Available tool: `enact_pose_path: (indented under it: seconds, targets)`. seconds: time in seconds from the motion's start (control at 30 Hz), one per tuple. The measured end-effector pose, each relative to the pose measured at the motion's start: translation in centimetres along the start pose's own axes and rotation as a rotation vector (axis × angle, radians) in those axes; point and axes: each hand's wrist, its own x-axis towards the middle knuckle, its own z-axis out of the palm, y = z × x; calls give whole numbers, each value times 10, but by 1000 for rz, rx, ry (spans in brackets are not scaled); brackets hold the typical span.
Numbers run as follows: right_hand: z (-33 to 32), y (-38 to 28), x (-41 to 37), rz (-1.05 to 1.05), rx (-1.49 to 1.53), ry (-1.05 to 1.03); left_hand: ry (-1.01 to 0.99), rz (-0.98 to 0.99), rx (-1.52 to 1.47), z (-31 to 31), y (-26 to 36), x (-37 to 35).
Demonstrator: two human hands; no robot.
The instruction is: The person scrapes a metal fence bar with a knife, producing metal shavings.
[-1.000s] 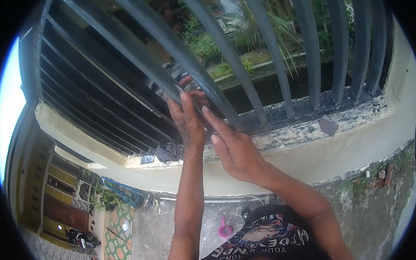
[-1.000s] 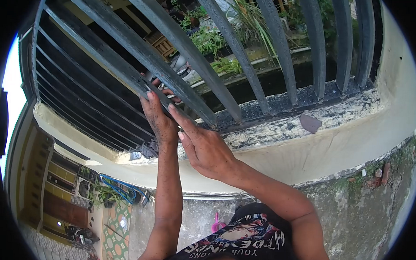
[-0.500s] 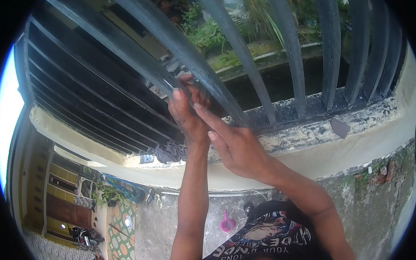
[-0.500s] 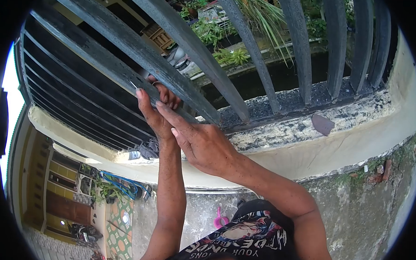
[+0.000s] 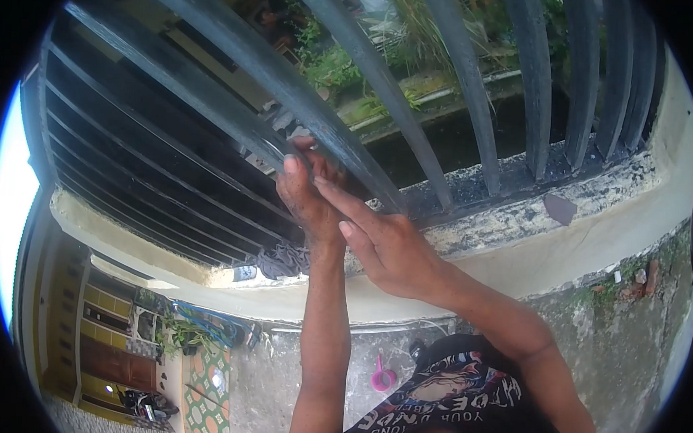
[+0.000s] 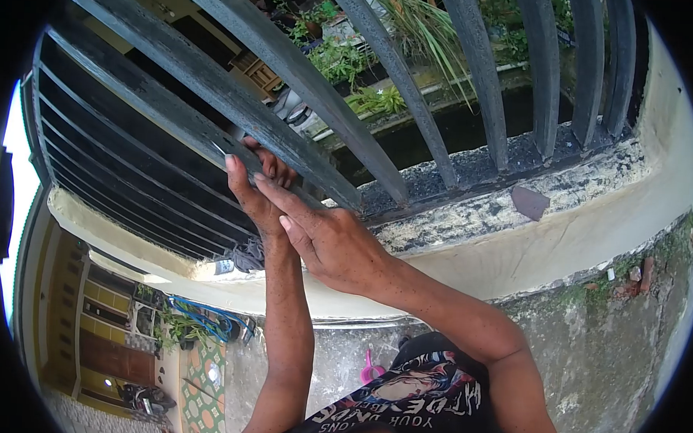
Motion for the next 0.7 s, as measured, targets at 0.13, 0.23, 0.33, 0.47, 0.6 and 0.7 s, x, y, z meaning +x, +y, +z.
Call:
enact_pose_path:
  seconds: [0.13,0.23,0.33,0.47,0.6,0.7]
  targets:
    - [-3,3,-2,115,6,-19,149,13,373,5,-1,0]
    - [-1,3,-3,46,30,-24,117,2,110,3,-4,-1]
    - [-4,3,-2,107,49,-11,190,78,483,7,-4,2]
    - [-5,3,-3,71,-20,-22,106,23,218,3,-3,-3]
    - [-12,-1,1,255,88,-103,216,33,578,2,-5,1]
    - [-5,4,-4,66,0,-40,38,6,108,-4,-5,-2]
